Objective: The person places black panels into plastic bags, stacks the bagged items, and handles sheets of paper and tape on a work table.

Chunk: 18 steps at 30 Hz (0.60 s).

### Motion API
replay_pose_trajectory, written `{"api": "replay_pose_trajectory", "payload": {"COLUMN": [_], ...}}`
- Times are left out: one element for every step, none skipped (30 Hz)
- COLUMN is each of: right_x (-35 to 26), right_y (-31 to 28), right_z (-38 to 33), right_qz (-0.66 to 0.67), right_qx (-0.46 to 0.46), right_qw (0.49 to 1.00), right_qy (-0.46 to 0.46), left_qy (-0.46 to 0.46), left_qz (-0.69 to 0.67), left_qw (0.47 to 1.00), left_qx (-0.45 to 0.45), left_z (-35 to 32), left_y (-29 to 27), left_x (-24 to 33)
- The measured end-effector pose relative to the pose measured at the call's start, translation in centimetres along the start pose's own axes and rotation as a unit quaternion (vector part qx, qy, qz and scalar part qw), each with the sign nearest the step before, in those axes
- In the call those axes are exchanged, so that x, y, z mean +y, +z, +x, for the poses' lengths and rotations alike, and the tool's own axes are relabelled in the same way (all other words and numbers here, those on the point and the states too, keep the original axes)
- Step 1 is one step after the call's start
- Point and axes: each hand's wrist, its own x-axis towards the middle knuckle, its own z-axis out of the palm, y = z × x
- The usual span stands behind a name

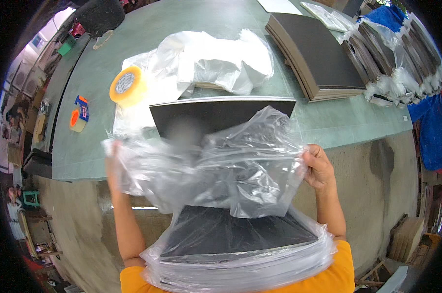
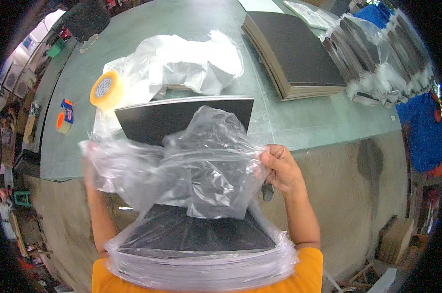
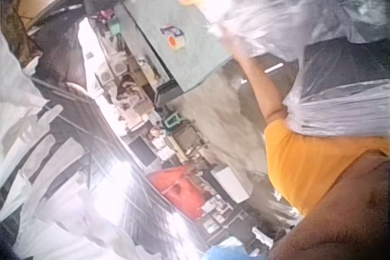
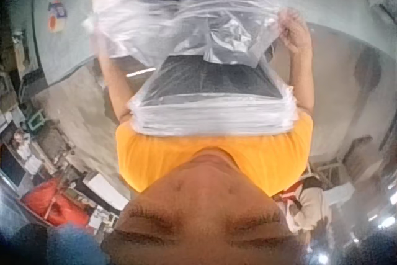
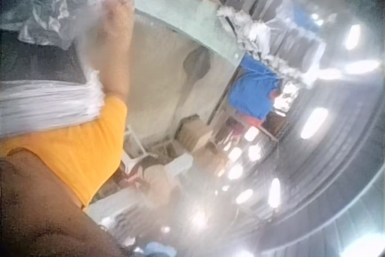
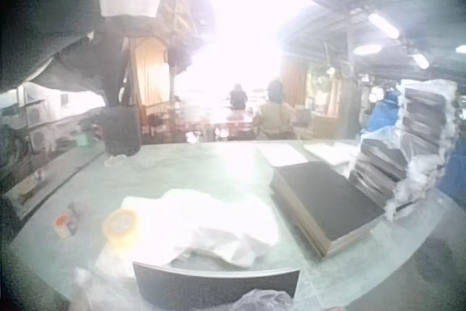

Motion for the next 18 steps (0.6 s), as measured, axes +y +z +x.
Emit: {"api": "replay_pose_trajectory", "payload": {"right_x": [-0.2, 0.1, 0.5, 0.9, 1.4, 1.9, 2.3, 2.7, 3.0, 3.2, 3.2, 3.2, 3.0, 2.7, 2.3, 1.7, 1.2, 0.9], "right_y": [1.0, 1.9, 3.1, 4.2, 5.1, 6.0, 7.0, 8.3, 9.5, 10.1, 9.9, 9.5, 8.9, 8.1, 6.9, 6.3, 5.9, 5.7], "right_z": [0.0, 0.1, 0.6, 1.2, 1.9, 2.6, 3.2, 3.6, 3.8, 3.9, 3.9, 3.8, 3.4, 2.9, 2.4, 2.0, 1.7, 1.6], "right_qz": [-0.017, -0.035, -0.057, -0.084, -0.062, -0.038, -0.012, 0.017, 0.049, 0.080, 0.113, 0.139, 0.165, 0.191, 0.161, 0.128, 0.095, 0.062], "right_qx": [-0.002, -0.013, -0.030, -0.047, -0.073, -0.098, -0.127, -0.130, -0.137, -0.138, -0.138, -0.123, -0.106, -0.088, -0.067, -0.049, -0.032, -0.010], "right_qw": [1.000, 0.999, 0.997, 0.995, 0.995, 0.994, 0.992, 0.991, 0.989, 0.987, 0.983, 0.981, 0.979, 0.976, 0.984, 0.990, 0.995, 0.998], "right_qy": [0.026, 0.028, 0.032, 0.035, 0.028, 0.021, 0.016, 0.022, 0.030, 0.034, 0.047, 0.050, 0.053, 0.055, 0.028, 0.027, 0.029, 0.027], "left_qy": [0.083, 0.167, 0.226, 0.284, 0.342, 0.272, 0.252, 0.332, 0.245, 0.157, 0.139, 0.120, 0.101, 0.172, 0.168, 0.229, 0.281, 0.266], "left_qz": [-0.005, -0.009, -0.036, -0.066, -0.093, -0.013, 0.086, 0.265, 0.251, 0.232, 0.247, 0.262, 0.278, 0.353, 0.331, 0.376, 0.409, 0.357], "left_qw": [0.996, 0.984, 0.973, 0.954, 0.924, 0.949, 0.934, 0.815, 0.843, 0.861, 0.867, 0.872, 0.876, 0.883, 0.903, 0.896, 0.861, 0.894], "left_qx": [0.030, 0.060, -0.007, -0.075, -0.142, -0.160, -0.239, -0.395, -0.408, -0.425, -0.411, -0.395, -0.382, -0.258, -0.215, -0.054, 0.110, 0.059], "left_z": [0.1, -0.2, -1.8, -4.3, -6.9, -9.6, -11.1, -11.3, -11.9, -12.1, -11.6, -11.0, -10.3, -9.4, -7.0, -4.0, -2.3, -2.9], "left_y": [-0.6, -1.0, 0.4, 3.8, 7.2, 9.6, 10.5, 11.8, 13.0, 14.0, 13.6, 13.0, 12.2, 10.9, 9.1, 6.4, 4.5, 5.1], "left_x": [0.4, 0.9, 1.5, 1.9, 2.2, 2.1, 1.9, 3.5, 2.6, 1.6, 1.5, 1.7, 1.8, 1.5, 1.4, 0.7, 0.2, 1.5]}}
